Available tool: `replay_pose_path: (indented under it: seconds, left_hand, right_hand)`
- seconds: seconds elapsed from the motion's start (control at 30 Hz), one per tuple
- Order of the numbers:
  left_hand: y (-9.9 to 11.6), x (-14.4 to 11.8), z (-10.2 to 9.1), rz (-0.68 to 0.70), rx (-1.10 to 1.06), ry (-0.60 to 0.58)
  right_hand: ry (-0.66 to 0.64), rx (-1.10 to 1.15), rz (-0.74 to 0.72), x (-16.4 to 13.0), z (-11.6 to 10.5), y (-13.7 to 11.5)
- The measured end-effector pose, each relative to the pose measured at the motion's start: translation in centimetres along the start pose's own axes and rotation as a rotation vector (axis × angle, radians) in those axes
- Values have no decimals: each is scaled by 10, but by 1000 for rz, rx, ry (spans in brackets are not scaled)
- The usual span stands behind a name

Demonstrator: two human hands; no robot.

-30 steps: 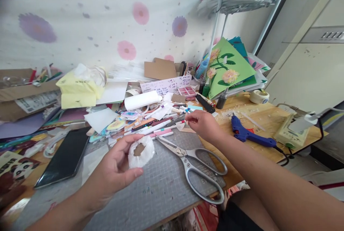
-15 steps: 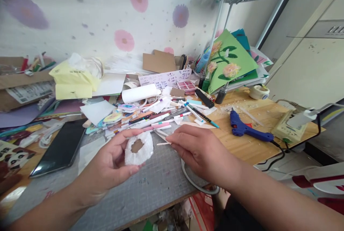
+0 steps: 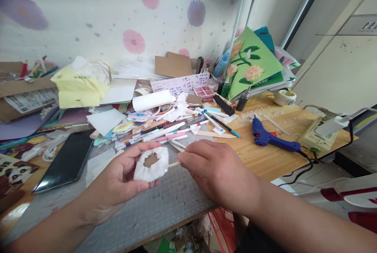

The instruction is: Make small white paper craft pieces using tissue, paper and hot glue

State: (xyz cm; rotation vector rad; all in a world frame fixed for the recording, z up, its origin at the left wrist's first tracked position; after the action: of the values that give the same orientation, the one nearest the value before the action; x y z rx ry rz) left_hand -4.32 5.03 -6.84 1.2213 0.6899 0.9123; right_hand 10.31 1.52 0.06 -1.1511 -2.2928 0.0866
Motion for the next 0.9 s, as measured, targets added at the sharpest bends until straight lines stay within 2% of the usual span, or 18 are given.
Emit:
replay_pose_path:
  seconds: [0.2, 0.3, 0.4, 0.47, 0.57, 0.63, 0.73, 0.9]
  left_hand:
    - [2, -1, 4, -24, -159, 41]
    - [3, 1, -2, -1, -124, 58]
    - [7, 6, -9, 37, 13, 66]
    - [8, 7, -9, 38, 113, 35]
    - [6, 4, -1, 1, 223, -70]
    - [3, 1, 4, -28, 286, -142]
    - [-1, -3, 9, -44, 370, -216]
    - [-1, -4, 12, -53, 351, -254]
  right_hand:
    - [-40, -2, -16, -1, 1, -4]
    - [-149, 20, -25, -3, 8, -6]
    - [-260, 108, -23, -7, 13, -6]
    - [-259, 175, 22, -7, 10, -2]
    - [-210, 267, 131, -3, 1, 7]
    - [-222, 304, 152, 0, 0, 7]
    - [-235, 235, 116, 4, 2, 4]
    - [-136, -92, -43, 4, 3, -4]
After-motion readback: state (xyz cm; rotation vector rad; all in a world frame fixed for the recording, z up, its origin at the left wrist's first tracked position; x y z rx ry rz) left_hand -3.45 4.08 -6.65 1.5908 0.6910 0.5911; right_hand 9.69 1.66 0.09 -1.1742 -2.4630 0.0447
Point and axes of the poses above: each hand's wrist, its own x-axis towards the middle knuckle, its own z-axis out of the palm, y = z × x, the point moved 8 cm from there along x, towards the middle knuckle, and after that the axes turned 11 degrees about z, right-handed, at the moved point
